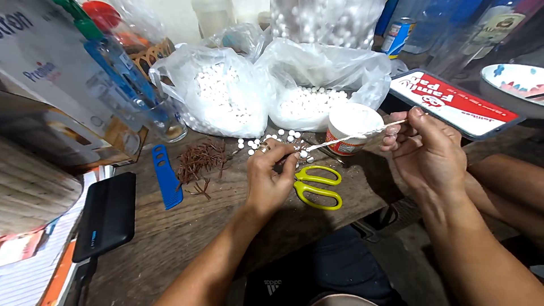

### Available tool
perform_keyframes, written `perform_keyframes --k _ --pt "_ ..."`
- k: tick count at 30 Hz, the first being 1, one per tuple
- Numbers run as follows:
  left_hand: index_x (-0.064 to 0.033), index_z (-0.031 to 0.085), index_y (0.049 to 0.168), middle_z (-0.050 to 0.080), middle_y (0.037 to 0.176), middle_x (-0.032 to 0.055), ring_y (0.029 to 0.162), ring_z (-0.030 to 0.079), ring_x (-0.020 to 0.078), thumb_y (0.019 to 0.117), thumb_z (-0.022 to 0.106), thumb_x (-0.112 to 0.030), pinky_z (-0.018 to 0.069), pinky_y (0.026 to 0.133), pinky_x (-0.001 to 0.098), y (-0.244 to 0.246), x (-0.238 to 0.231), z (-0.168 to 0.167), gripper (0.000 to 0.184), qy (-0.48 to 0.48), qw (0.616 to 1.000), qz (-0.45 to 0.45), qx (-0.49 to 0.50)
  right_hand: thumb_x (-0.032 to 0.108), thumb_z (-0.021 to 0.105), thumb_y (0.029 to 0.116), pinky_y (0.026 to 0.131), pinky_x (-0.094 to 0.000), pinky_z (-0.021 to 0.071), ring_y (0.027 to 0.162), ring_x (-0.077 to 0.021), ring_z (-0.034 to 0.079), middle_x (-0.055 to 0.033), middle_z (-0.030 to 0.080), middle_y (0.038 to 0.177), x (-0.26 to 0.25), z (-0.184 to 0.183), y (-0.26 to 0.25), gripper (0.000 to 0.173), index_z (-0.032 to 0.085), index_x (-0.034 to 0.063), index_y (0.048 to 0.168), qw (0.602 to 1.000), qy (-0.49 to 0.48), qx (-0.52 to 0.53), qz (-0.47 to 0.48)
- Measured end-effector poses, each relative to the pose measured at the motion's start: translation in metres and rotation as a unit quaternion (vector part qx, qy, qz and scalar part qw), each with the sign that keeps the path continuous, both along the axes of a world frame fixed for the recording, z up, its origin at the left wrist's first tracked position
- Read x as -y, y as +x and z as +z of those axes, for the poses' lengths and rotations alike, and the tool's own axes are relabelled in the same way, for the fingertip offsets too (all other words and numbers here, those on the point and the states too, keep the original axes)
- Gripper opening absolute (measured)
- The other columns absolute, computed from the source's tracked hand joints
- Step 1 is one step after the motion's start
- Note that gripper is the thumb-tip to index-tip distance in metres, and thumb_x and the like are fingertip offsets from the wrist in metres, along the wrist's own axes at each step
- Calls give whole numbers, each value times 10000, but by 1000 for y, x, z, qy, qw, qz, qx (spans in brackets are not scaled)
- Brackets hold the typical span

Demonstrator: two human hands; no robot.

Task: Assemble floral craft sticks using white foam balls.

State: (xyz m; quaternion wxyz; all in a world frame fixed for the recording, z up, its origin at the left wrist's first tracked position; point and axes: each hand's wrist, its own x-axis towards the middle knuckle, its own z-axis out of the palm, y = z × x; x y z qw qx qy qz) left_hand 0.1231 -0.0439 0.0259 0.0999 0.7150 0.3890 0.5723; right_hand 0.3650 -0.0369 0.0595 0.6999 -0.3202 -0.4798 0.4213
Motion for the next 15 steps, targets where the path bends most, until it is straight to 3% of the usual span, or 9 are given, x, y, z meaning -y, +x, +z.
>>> perform_keyframes --k 15 --pt "17 745 892 649 863 49 807 604 -2 890 659 -15 489 735 125 0 0 0 91 -6 1000 7 -4 94 301 1092 592 -184 593 597 -35 675 54 716 719 4 2 1 450 703 117 891 1000 2 0 0"
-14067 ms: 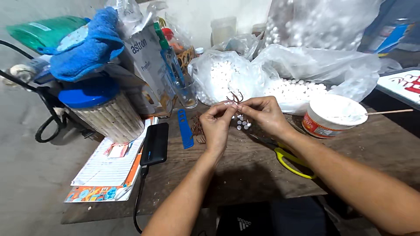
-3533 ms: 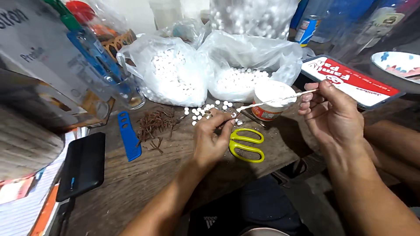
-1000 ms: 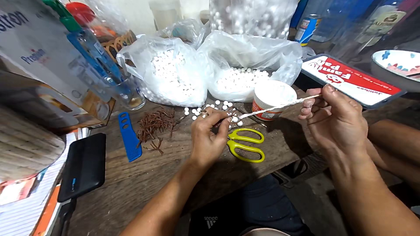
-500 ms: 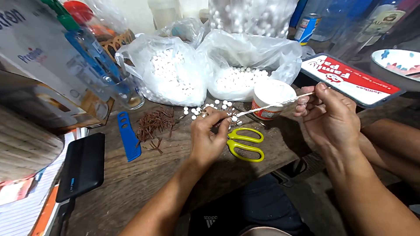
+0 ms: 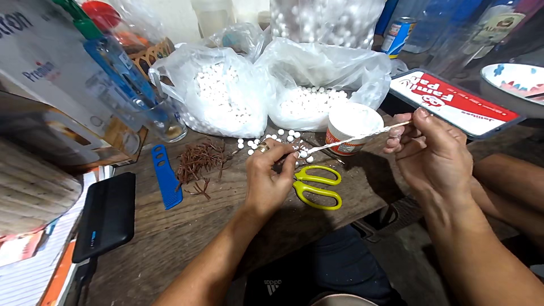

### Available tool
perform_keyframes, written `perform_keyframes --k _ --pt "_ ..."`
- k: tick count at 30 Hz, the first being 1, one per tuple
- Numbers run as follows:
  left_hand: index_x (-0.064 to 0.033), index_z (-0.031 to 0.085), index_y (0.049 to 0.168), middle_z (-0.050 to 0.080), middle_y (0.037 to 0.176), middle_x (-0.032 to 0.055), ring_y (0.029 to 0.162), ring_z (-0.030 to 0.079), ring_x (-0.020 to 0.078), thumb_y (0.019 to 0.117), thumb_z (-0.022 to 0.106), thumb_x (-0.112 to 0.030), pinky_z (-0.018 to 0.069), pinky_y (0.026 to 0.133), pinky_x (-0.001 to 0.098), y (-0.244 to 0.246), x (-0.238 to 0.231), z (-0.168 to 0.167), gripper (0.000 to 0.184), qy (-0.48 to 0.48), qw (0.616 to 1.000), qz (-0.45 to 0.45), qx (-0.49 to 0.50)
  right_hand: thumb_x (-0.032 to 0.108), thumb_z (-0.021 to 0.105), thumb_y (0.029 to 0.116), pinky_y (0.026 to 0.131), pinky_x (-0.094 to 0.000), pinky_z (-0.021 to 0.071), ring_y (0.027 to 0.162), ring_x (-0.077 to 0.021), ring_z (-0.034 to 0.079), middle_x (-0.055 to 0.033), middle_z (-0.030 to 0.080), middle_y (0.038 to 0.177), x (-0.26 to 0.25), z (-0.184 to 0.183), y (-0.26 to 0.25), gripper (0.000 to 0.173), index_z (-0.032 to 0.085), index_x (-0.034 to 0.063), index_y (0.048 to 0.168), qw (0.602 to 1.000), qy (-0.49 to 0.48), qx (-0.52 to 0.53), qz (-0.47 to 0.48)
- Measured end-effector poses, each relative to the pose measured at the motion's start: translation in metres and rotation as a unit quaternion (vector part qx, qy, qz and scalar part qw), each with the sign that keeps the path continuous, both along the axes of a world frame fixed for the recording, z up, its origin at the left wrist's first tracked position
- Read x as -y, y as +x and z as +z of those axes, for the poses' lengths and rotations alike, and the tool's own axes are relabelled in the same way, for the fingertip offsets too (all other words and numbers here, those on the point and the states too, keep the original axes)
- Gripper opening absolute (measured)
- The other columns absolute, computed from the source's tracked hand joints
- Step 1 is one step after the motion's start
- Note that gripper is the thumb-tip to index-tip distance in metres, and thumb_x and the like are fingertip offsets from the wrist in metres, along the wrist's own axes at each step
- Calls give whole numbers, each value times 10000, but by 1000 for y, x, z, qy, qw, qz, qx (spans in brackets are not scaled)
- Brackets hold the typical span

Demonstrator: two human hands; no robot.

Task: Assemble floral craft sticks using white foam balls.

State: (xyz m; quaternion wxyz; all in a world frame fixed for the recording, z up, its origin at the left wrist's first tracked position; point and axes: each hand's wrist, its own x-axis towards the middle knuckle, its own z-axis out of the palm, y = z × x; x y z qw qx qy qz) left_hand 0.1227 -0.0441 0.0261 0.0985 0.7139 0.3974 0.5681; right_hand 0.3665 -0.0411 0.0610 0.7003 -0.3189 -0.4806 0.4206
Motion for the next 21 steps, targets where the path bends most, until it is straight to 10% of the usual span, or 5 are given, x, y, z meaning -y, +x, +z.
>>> perform_keyframes --k 21 --pt "33 722 891 645 1076 66 892 622 -24 881 684 -22 530 789 126 -8 -2 6 68 -7 999 16 49 99 445 1074 545 -149 542 611 8 648 77 744 833 -28 -6 43 297 715 98 952 981 45 124 -143"
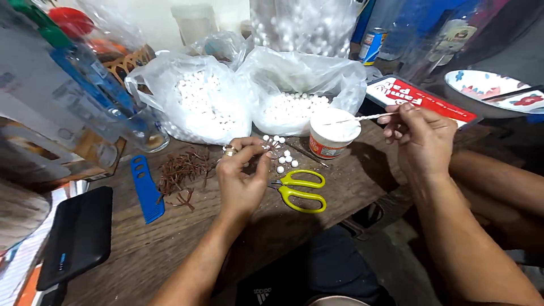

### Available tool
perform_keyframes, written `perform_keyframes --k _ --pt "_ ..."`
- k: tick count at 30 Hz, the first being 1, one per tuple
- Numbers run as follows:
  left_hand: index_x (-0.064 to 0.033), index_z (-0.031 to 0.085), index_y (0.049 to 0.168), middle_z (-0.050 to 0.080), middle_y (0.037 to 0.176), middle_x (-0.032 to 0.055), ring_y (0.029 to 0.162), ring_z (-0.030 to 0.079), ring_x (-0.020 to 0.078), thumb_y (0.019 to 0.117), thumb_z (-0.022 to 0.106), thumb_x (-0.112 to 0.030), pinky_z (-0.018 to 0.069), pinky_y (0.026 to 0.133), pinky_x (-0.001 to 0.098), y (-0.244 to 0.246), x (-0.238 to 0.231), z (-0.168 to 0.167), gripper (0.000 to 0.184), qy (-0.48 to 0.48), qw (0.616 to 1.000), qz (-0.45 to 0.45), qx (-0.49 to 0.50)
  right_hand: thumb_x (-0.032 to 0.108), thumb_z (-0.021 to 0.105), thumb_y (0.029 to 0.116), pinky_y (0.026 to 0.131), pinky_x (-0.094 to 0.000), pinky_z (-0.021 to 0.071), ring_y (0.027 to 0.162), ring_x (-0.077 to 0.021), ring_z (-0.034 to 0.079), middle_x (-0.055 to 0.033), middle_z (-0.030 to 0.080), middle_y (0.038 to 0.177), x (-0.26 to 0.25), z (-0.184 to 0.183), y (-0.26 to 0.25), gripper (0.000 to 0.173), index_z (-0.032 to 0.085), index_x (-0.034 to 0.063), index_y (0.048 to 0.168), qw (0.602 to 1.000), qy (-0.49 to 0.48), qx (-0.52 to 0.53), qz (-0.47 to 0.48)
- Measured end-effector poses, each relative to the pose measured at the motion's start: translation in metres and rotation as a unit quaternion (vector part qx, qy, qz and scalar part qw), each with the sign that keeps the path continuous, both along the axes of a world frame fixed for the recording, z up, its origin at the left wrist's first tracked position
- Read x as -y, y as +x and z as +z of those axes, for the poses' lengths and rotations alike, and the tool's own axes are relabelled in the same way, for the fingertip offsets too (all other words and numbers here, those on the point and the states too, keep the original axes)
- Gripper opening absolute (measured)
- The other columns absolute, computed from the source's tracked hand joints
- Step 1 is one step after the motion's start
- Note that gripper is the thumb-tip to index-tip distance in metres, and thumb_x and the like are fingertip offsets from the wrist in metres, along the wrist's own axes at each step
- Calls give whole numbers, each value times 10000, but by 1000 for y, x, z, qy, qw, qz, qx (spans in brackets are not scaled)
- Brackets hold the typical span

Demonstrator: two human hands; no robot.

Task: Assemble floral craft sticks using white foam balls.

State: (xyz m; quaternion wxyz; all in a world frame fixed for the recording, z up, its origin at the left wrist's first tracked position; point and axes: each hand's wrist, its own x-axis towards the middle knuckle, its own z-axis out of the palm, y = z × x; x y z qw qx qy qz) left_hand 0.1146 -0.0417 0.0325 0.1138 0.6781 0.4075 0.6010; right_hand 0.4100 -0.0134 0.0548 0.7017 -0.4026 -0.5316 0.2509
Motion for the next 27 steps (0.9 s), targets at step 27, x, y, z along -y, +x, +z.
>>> perform_keyframes --k 27 --pt "19 713 945 664 876 -21 757 597 -46 907 674 44 506 713 119 -61 -8 10 60 -82 988 56 116 54 678 954 748 -340 537 755 -132 653 -92 709 859 -66 21 -159 84 750 12 956 837 -55 491 233"
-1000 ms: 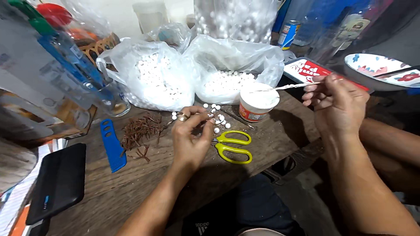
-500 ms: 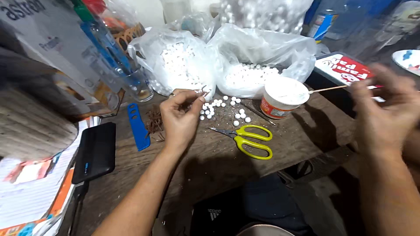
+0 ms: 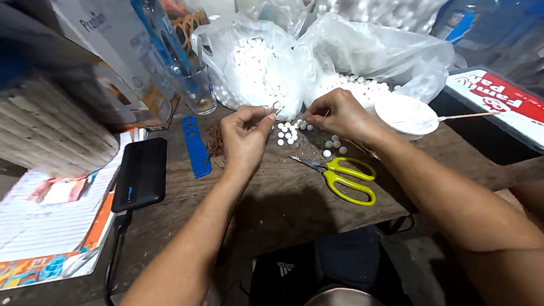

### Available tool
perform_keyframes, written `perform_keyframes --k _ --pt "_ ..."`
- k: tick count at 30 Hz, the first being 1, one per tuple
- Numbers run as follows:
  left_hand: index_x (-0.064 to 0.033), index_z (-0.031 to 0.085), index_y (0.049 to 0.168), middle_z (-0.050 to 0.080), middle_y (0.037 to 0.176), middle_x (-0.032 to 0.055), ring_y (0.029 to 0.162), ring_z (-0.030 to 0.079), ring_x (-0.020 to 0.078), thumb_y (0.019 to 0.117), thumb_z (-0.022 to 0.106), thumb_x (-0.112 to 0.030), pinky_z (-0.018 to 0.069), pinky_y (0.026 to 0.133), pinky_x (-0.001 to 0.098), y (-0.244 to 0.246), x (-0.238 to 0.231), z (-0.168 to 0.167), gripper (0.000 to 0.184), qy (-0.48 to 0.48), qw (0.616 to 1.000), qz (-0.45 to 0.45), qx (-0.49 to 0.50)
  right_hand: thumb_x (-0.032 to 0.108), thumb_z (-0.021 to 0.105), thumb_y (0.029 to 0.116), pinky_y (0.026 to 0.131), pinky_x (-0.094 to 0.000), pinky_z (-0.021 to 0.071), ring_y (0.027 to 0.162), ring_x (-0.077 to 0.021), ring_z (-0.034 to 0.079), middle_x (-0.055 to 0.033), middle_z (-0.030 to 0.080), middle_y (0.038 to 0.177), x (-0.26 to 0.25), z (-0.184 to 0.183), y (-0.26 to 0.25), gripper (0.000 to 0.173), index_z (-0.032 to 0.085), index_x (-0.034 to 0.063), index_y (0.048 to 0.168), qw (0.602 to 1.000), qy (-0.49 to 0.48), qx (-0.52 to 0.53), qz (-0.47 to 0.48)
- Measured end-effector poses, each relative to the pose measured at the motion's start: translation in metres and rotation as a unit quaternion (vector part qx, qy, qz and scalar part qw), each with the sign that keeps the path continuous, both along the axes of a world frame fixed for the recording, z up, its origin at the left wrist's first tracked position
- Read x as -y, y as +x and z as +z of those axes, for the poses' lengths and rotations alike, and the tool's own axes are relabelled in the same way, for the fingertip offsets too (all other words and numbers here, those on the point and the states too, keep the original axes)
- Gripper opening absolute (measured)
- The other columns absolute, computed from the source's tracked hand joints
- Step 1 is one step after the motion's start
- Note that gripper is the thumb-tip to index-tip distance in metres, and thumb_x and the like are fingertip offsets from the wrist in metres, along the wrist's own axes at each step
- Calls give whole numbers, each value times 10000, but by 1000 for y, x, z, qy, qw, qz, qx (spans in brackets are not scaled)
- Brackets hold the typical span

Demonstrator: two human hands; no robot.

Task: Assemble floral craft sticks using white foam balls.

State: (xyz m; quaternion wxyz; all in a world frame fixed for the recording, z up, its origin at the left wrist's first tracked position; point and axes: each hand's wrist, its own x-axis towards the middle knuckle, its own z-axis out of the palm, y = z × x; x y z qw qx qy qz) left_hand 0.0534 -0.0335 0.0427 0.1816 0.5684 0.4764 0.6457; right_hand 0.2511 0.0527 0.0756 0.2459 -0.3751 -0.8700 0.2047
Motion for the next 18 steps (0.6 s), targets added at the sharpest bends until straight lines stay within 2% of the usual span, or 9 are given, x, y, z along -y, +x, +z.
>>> perform_keyframes --k 4,9,12,15,18 --pt "18 714 945 666 870 -18 755 602 -43 912 678 43 514 716 127 1 1 1 55 -17 1000 0 7 61 705 941 706 -250 528 701 -43 622 -38 694 813 -9 -9 -5 57 745 22 930 996 -73 -20 41" --pt "19 715 949 675 868 -18 747 596 -49 915 674 36 506 710 124 3 0 0 56 -17 1000 -1 -1 60 683 954 737 -216 537 751 -29 640 -38 711 872 -3 -19 -9 77 750 24 968 995 -61 -43 66" --pt "22 711 938 670 860 -13 740 594 -46 912 674 36 507 708 124 4 -1 -1 46 -11 1000 1 -2 101 675 963 700 -302 521 707 -84 621 -45 687 812 -4 -20 -21 110 748 31 919 997 -42 -3 58" --pt "24 709 957 668 888 2 750 601 -40 916 683 33 510 700 123 3 3 -1 50 -7 1000 -1 -21 169 700 953 669 -483 487 722 -232 628 -91 657 755 -7 -19 -35 187 726 31 829 997 -32 69 3" --pt "31 701 992 648 918 35 743 592 -15 937 672 27 501 676 125 1 9 -2 62 -4 999 -10 -51 239 746 919 634 -504 454 710 -245 616 -74 633 711 -8 -15 -43 251 695 61 749 991 -55 115 -25"
